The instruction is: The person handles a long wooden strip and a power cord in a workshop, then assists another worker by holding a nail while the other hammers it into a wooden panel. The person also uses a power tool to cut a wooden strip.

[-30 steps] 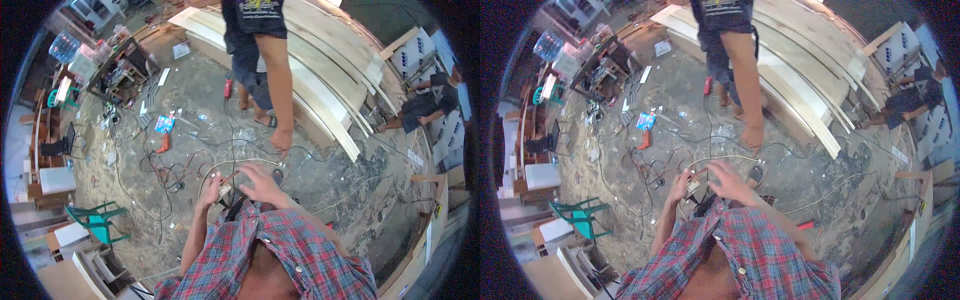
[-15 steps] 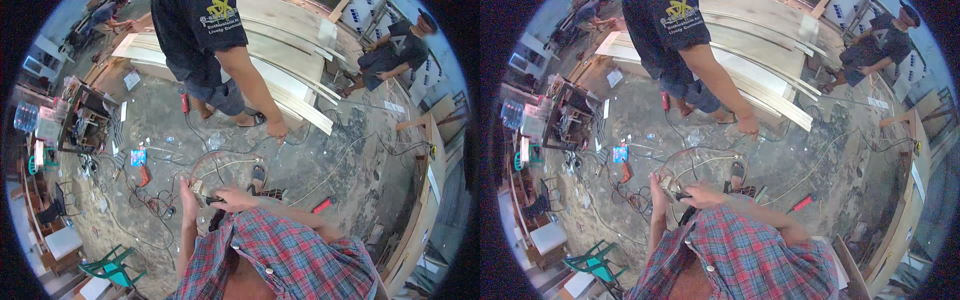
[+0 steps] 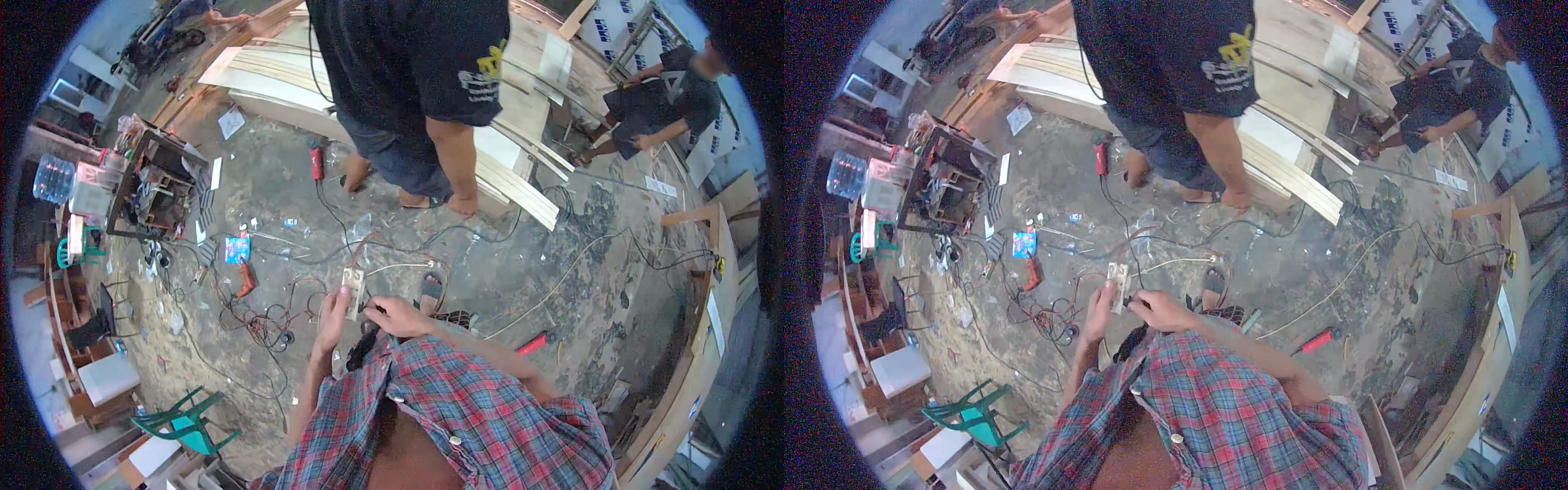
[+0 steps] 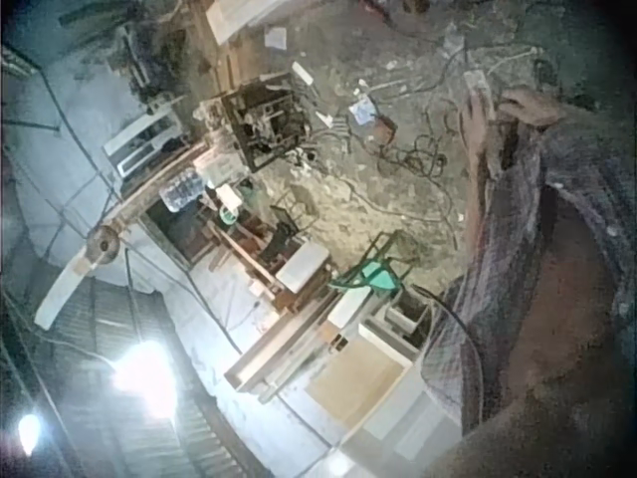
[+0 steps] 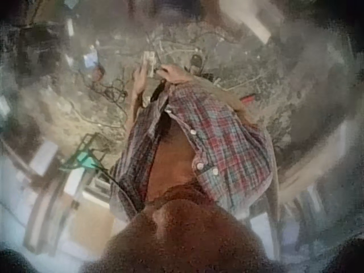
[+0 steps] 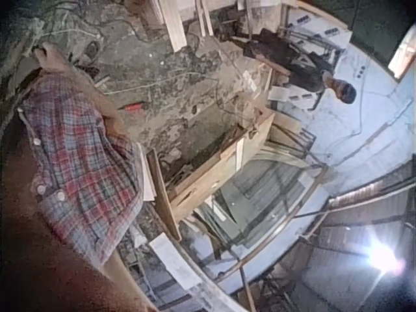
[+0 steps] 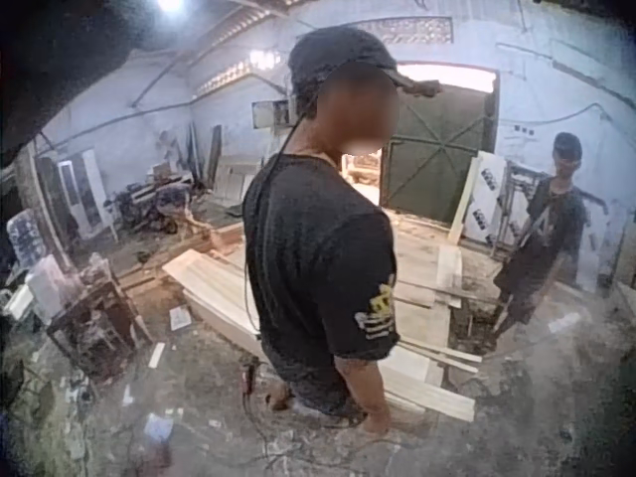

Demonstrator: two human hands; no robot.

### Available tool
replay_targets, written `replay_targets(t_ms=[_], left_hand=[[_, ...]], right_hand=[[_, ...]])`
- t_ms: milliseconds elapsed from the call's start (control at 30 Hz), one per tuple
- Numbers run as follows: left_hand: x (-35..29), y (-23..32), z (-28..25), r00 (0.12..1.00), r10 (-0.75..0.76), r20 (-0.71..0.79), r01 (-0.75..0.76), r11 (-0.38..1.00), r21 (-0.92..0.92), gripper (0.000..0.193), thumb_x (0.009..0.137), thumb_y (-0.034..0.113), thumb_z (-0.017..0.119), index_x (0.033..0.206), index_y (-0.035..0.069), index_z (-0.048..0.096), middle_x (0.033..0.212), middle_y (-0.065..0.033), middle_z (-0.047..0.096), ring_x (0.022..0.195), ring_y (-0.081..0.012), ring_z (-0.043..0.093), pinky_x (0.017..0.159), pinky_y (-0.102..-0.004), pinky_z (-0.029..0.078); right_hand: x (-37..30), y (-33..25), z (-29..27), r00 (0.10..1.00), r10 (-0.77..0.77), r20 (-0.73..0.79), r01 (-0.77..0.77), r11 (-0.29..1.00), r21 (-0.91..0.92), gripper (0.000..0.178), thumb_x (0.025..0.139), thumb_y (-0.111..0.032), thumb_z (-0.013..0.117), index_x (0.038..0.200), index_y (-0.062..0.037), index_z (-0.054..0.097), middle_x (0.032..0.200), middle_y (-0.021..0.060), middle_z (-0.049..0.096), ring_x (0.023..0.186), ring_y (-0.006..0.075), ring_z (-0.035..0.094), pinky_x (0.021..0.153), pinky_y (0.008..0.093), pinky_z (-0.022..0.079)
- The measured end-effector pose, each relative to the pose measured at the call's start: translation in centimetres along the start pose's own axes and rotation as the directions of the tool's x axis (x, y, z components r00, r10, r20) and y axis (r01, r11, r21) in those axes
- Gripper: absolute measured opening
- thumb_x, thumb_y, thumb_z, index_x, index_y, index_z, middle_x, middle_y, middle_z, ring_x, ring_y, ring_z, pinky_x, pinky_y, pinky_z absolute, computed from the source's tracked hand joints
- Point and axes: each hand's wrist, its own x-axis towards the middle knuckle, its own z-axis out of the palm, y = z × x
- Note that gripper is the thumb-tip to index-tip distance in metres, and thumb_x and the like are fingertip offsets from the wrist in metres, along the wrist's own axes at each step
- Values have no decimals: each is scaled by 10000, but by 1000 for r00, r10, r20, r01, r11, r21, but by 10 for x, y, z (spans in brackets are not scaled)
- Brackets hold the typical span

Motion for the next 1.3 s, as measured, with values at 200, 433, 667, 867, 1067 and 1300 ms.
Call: replay_targets(t_ms=[200, 433, 667, 867, 1067, 1300], left_hand=[[1, 9, 6, 998, -43, -35, 42, 999, -20, 486, 1010, 406, 489, 1205, -22, 612, 1015, -37, 638, 941, -125, 555, 833, -279, 438], [14, -14, -13, 989, -143, -46, 137, 985, -106, 470, 1003, 393, 513, 1209, -19, 605, 1050, -62, 645, 995, -141, 557, 898, -299, 431], [42, -39, -71, 954, -299, -14, 296, 950, -101, 517, 976, 465, 514, 1208, 10, 599, 921, -67, 657, 742, -129, 601, 664, -304, 490], [102, -79, -157, 961, -229, -154, 180, 943, -281, 419, 986, 354, 513, 1178, -7, 608, 925, -60, 660, 837, -153, 618, 716, -313, 500], [179, -81, -297, 963, -109, -246, 62, 980, -190, 569, 955, 504, 519, 1276, 39, 587, 1108, -108, 631, 978, -197, 615, 785, -340, 518], [237, -44, -262, 988, -140, -71, 130, 982, -137, 568, 961, 492, 522, 1290, 34, 584, 1227, -94, 596, 968, -178, 624, 735, -332, 544]], right_hand=[[7, 9, -6, 998, 41, 57, -38, 998, -51, 291, 917, -282, 628, 929, 7, 595, 786, 173, 631, 728, 267, 624, 667, 382, 478], [30, 10, -1, 981, 136, 138, -125, 989, -83, 270, 922, -259, 634, 912, 8, 593, 726, 119, 616, 690, 153, 584, 639, 338, 470], [85, 13, 59, 987, 157, -35, -160, 981, -106, 352, 930, -321, 597, 947, 31, 603, 824, 227, 635, 775, 335, 632, 697, 417, 482], [129, -4, 129, 974, 131, -184, -176, 950, -257, 381, 919, -380, 585, 867, -3, 600, 824, 258, 616, 770, 437, 604, 673, 459, 477], [101, -2, 153, 908, 253, -334, -289, 955, -62, 323, 899, -288, 662, 858, 25, 594, 755, 219, 603, 724, 354, 646, 650, 405, 496], [138, 8, 157, 933, 295, -207, -313, 948, -58, 348, 904, -316, 666, 874, 29, 629, 748, 181, 628, 674, 237, 642, 625, 394, 493]])
